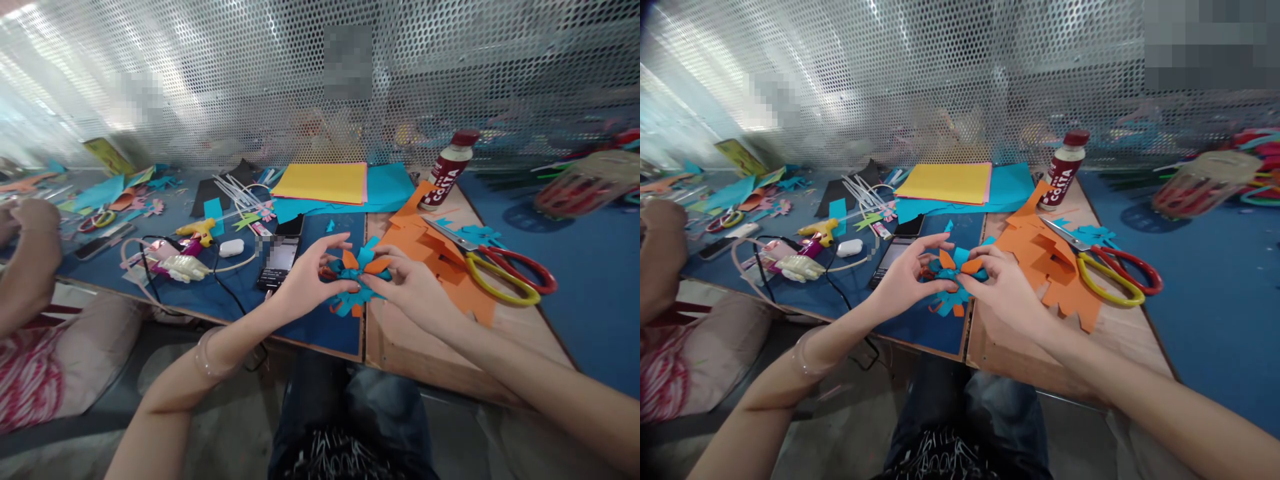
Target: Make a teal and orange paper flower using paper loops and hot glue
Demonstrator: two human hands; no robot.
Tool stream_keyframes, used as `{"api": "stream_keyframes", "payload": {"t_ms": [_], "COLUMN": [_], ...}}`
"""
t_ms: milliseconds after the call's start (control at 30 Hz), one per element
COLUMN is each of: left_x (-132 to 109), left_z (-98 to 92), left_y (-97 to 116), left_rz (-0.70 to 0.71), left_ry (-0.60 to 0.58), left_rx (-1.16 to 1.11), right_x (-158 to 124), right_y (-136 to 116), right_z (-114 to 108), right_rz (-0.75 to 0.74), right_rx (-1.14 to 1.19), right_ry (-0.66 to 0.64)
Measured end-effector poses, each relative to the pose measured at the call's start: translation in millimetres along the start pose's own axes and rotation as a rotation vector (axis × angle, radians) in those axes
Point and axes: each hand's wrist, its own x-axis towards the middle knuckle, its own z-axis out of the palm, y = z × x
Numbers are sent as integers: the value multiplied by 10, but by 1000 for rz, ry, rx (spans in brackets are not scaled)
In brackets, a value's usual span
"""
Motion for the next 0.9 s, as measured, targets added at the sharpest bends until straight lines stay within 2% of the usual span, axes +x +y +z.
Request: {"api": "stream_keyframes", "payload": {"t_ms": [100,200,300,600,900], "left_x": [11,20,23,-6,14], "left_z": [-11,-30,-50,-21,-14], "left_y": [25,26,2,15,49], "left_rz": [20,-34,-86,-92,-69], "left_ry": [29,9,-20,-32,-77], "left_rx": [110,175,128,105,58], "right_x": [5,8,16,20,-12], "right_y": [-23,-28,-19,-10,-56], "right_z": [-6,-10,-6,13,-4], "right_rz": [45,70,48,94,109], "right_rx": [53,54,43,21,167], "right_ry": [4,8,45,38,47]}}
